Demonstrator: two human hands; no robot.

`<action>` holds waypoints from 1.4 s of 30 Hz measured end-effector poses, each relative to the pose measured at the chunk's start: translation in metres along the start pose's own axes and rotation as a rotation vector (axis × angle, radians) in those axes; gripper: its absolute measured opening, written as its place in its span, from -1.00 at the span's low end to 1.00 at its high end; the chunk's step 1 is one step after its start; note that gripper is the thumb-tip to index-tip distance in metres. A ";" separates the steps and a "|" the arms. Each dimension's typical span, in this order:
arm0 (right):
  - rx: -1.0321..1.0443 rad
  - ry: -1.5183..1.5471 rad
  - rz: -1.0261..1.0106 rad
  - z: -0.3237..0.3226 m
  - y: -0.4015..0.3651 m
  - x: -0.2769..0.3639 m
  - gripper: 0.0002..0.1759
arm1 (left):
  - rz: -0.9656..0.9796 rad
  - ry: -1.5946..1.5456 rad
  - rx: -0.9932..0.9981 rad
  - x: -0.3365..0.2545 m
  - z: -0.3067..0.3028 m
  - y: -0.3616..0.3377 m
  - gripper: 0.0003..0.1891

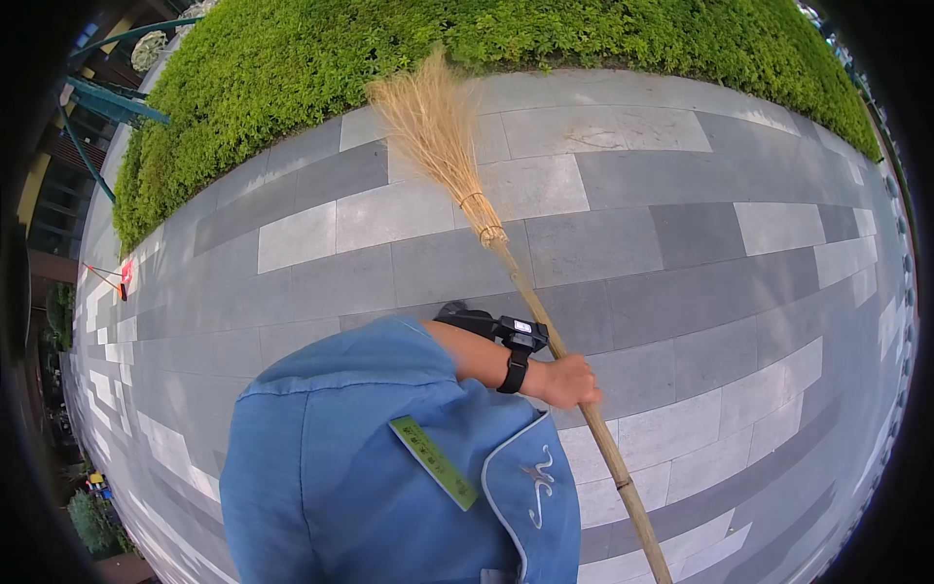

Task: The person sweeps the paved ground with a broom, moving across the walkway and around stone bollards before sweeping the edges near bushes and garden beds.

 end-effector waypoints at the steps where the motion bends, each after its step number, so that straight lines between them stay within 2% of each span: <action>1: 0.106 -0.017 0.130 0.015 0.032 -0.025 -0.62 | -0.053 -0.030 -0.004 0.010 0.005 -0.003 -0.96; 3: 0.327 0.042 0.332 0.055 0.067 -0.079 -0.64 | -0.167 -0.032 -0.013 0.032 0.014 -0.006 -0.94; 5: 0.276 -0.032 0.371 0.116 0.076 -0.131 -0.67 | -0.305 -0.032 0.000 0.053 0.019 -0.005 -0.92; 7: 0.412 0.011 0.433 0.158 0.093 -0.178 -0.77 | -0.405 -0.037 -0.023 0.064 0.020 0.005 -0.93; 9: 0.568 0.074 0.473 0.194 0.118 -0.213 -0.80 | -0.414 -0.059 -0.044 0.074 0.035 0.032 -0.92; 11: 0.586 0.052 0.438 0.218 0.163 -0.226 -0.81 | -0.400 -0.097 -0.089 0.073 0.042 0.076 -0.91; 13: 0.572 0.013 0.387 0.231 0.223 -0.229 -0.81 | -0.310 -0.154 -0.128 0.062 0.053 0.147 -0.91; 16: 0.544 -0.033 0.291 0.219 0.345 -0.186 -0.79 | -0.125 -0.234 -0.117 0.022 0.050 0.270 -0.89; 17: 0.564 -0.037 0.266 0.219 0.374 -0.157 -0.77 | -0.059 -0.271 -0.093 0.002 0.050 0.312 -0.89; 18: 0.399 -0.120 0.174 0.224 0.391 -0.121 -0.73 | 0.023 -0.303 -0.107 -0.020 0.043 0.353 -0.90; 19: 0.433 -0.149 0.106 0.222 0.411 -0.083 -0.71 | 0.110 -0.331 -0.120 -0.043 0.033 0.392 -0.91; 21: 0.289 -0.193 -0.083 0.223 0.424 -0.018 -0.65 | 0.287 -0.290 -0.083 -0.080 0.012 0.467 -0.92; 22: 0.296 -0.161 -0.073 0.207 0.432 0.009 -0.61 | 0.373 -0.296 -0.153 -0.087 0.008 0.504 -0.92; 23: 0.249 -0.099 -0.170 0.261 0.380 -0.027 -0.66 | 0.448 -0.308 -0.221 -0.092 0.006 0.537 -0.93; 25: 0.201 -0.019 -0.266 0.257 0.370 -0.055 -0.73 | 0.538 -0.191 -0.263 -0.077 -0.005 0.608 -0.94; 26: 0.009 -0.286 -0.357 0.245 0.383 -0.068 -0.59 | 0.443 -0.060 -0.249 -0.065 -0.011 0.642 -0.96; 27: 0.480 -0.041 -0.181 0.247 0.392 -0.102 -0.59 | 0.270 0.064 -0.232 -0.048 -0.004 0.681 -0.98; 28: 0.473 -0.063 -0.203 0.239 0.404 -0.131 -0.62 | 0.144 0.077 -0.233 -0.033 -0.006 0.709 -0.96; 29: 0.424 -0.123 -0.257 0.231 0.420 -0.151 -0.63 | 0.098 0.091 -0.294 -0.023 -0.014 0.728 -0.94; 31: 0.436 -0.095 -0.340 0.213 0.460 -0.153 -0.72 | 0.077 0.120 -0.367 -0.031 -0.028 0.753 -0.93; 34: 0.263 0.034 -0.301 0.165 0.544 -0.090 -0.74 | 0.143 0.112 -0.364 -0.104 -0.031 0.765 -0.95; 35: 0.293 0.053 -0.306 0.141 0.581 -0.066 -0.73 | 0.161 0.101 -0.370 -0.134 -0.025 0.761 -0.94; 39: 0.333 0.086 -0.082 0.073 0.707 -0.008 -0.71 | 0.155 0.001 -0.326 -0.219 0.017 0.718 -0.90; 42: 0.348 0.067 0.129 0.075 0.766 -0.029 -0.72 | 0.053 -0.064 -0.237 -0.237 0.048 0.687 -0.92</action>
Point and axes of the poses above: each hand's wrist, its own y-axis towards the middle knuckle, its own z-axis out of the palm, x = y × z, the point moved 4 cm from there along y, towards the middle knuckle, and after that the axes turned 14 degrees about -z, right-handed, at the moved point
